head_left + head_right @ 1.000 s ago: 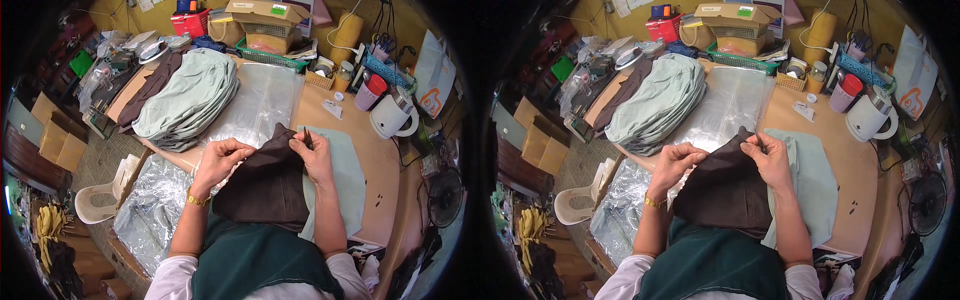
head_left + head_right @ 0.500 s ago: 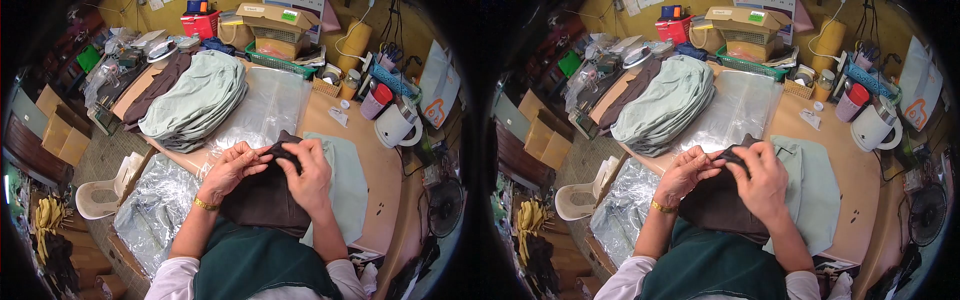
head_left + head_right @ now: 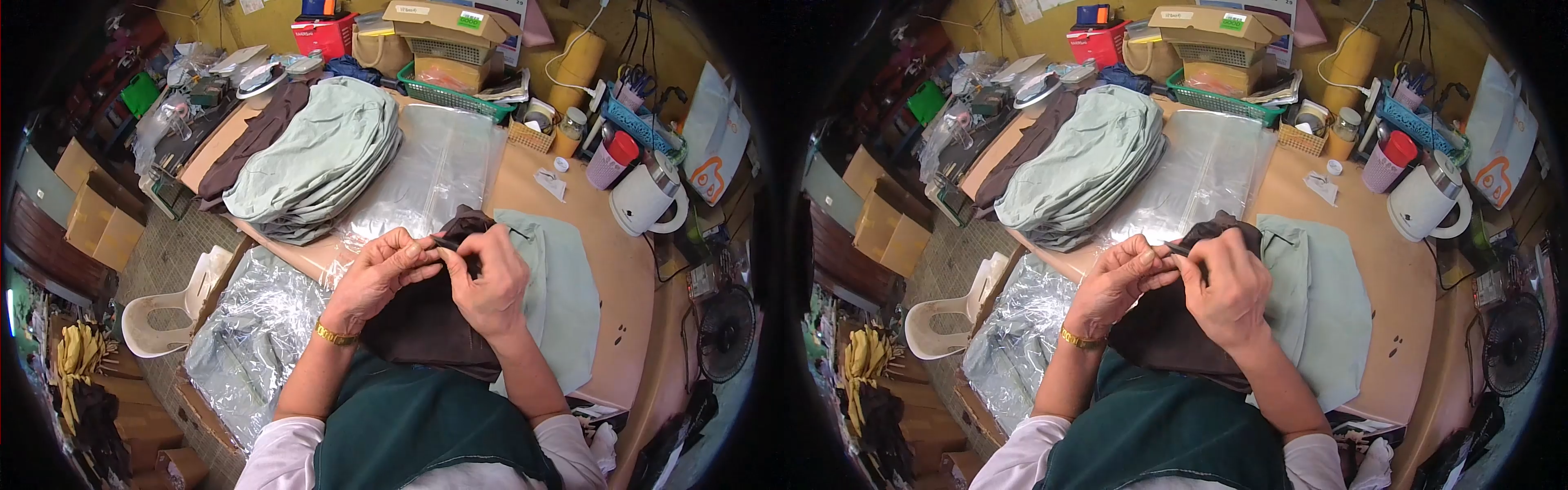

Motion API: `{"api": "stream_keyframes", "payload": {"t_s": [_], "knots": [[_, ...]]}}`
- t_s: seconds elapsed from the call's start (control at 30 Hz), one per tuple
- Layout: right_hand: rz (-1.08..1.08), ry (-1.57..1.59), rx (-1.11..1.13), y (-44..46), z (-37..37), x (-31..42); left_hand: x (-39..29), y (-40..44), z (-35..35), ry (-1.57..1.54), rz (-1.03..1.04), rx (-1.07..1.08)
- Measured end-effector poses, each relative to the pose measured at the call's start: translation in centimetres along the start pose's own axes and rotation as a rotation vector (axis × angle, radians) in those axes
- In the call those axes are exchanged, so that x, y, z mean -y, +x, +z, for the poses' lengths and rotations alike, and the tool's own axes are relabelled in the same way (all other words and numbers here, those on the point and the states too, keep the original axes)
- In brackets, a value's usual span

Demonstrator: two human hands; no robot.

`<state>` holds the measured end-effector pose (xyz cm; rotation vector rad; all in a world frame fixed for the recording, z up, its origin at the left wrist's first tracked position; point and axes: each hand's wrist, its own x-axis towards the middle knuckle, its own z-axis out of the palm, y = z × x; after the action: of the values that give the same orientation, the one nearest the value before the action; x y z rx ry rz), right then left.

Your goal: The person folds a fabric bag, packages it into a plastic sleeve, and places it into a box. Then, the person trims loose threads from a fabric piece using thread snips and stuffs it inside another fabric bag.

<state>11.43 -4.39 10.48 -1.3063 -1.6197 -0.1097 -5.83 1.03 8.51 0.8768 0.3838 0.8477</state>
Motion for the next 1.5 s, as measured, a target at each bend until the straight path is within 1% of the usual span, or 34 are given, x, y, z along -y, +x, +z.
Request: {"api": "stream_keyframes", "payload": {"t_s": [0.03, 0.07, 0.13, 0.17, 0.2, 0.23, 0.27, 0.3, 0.33, 0.4, 0.43, 0.47, 0.5, 0.53, 0.57, 0.63, 0.67, 0.7, 0.73, 0.77, 0.8, 0.87, 0.9, 0.97, 1.03, 1.07, 1.13, 1.2, 1.23, 1.3, 1.33, 1.4, 1.47, 1.5], "knots": [[0.118, 0.189, -0.057, -0.3, 0.4, -0.3, 0.0, 0.1, -0.1, -0.003, 0.04, -0.004], [0.123, 0.188, -0.054, -0.8, 0.7, -0.9, -0.1, 0.2, -0.3, -0.006, 0.079, -0.009], [0.192, 0.091, 0.064, -2.2, 1.2, -3.7, -0.9, 0.4, -1.8, 0.123, 0.188, -0.139], [0.29, -0.012, 0.196, -3.7, 1.3, -6.4, -1.5, 0.5, -3.7, 0.113, 0.258, -0.186], [0.402, -0.157, 0.282, -5.2, 1.2, -9.7, -2.0, 0.7, -6.2, 0.202, 0.318, -0.319], [0.465, -0.273, 0.329, -6.7, 1.1, -13.4, -2.8, 0.5, -7.5, 0.3, 0.339, -0.509], [0.402, -0.345, 0.271, -7.1, 0.1, -15.7, -3.7, 0.3, -8.3, 0.226, 0.267, -0.623], [0.529, -0.356, 0.317, -6.2, -1.3, -16.6, -3.2, 0.8, -8.7, 0.247, 0.315, -0.624], [0.535, -0.325, 0.273, -6.5, -1.8, -19.6, -2.5, 1.2, -9.3, 0.27, 0.363, -0.624], [0.522, -0.359, 0.264, -5.0, -3.5, -22.6, 0.0, 2.7, -8.6, 0.493, 0.249, -0.517], [0.502, -0.294, 0.307, -4.2, -4.1, -25.1, 1.4, 3.2, -7.4, 0.512, 0.181, -0.429], [0.479, -0.231, 0.349, -3.0, -4.5, -26.6, 2.8, 4.0, -6.9, 0.61, 0.107, -0.363], [0.479, -0.24, 0.344, -1.3, -5.0, -26.9, 4.2, 4.9, -6.6, 0.746, 0.057, -0.298], [0.502, -0.33, 0.491, 0.9, -5.5, -26.3, 5.6, 6.0, -6.6, 0.863, 0.078, -0.262], [0.525, -0.418, 0.639, 2.9, -6.0, -25.2, 6.1, 6.8, -5.6, 0.871, 0.07, -0.271], [0.592, -0.169, 0.442, 5.9, -4.6, -19.6, 8.2, 10.0, -6.0, 0.97, 0.101, -0.351], [0.456, -0.039, 0.352, 5.4, -2.5, -19.8, 9.3, 11.4, -6.0, 1.029, 0.134, -0.4], [0.407, 0.052, 0.206, 4.8, 0.0, -17.6, 10.0, 12.0, -5.2, 1.03, 0.127, -0.399], [0.41, 0.037, 0.205, 4.2, 1.9, -15.7, 10.4, 12.6, -4.4, 1.182, 0.228, -0.436], [0.339, -0.07, 0.293, 3.4, 3.9, -15.4, 10.5, 12.9, -4.0, 1.335, 0.334, -0.472], [0.168, -0.175, 0.282, 1.5, 6.3, -17.3, 10.0, 12.6, -3.6, 1.34, 0.331, -0.472], [0.292, -0.26, 0.351, 0.1, 7.9, -19.1, 9.0, 11.1, -2.9, 0.899, -0.142, -0.299], [0.299, -0.257, 0.352, 0.1, 8.1, -19.9, 9.4, 9.7, -2.7, 0.813, -0.1, -0.215], [0.435, -0.344, 0.347, 1.2, 8.0, -20.5, 7.5, 7.3, -2.7, 0.895, -0.416, 0.085], [0.492, -0.352, 0.361, 1.9, 7.6, -20.4, 6.5, 4.4, -3.0, 1.153, -0.315, 0.101], [0.544, -0.362, 0.364, 2.4, 7.6, -20.4, 5.9, 3.3, -3.8, 1.214, -0.277, 0.113], [0.534, -0.364, 0.331, 2.3, 7.8, -20.5, 4.5, 2.0, -4.6, 1.273, -0.239, 0.129], [0.58, -0.37, 0.29, 2.3, 7.9, -20.5, 2.5, 0.7, -4.1, 1.262, -0.386, 0.12], [0.582, -0.368, 0.294, 2.1, 8.0, -20.6, 1.4, 0.2, -4.5, 1.261, -0.39, 0.118], [0.562, -0.336, 0.229, 2.0, 8.0, -20.9, -0.7, 0.0, -5.3, 1.395, -0.585, 0.004], [0.564, -0.332, 0.23, 1.9, 8.1, -21.2, -0.6, 0.3, -5.4, 1.397, -0.589, 0.003], [0.589, -0.26, 0.082, 1.6, 8.4, -21.8, 0.8, 1.3, -5.6, 0.972, -0.092, -0.325], [0.591, -0.239, 0.086, 1.6, 8.1, -21.6, 3.8, 3.9, -4.8, 0.969, 0.037, -0.292], [0.571, -0.267, 0.091, 1.4, 8.0, -21.5, 5.4, 4.7, -3.8, 1.026, -0.022, -0.263]]}}
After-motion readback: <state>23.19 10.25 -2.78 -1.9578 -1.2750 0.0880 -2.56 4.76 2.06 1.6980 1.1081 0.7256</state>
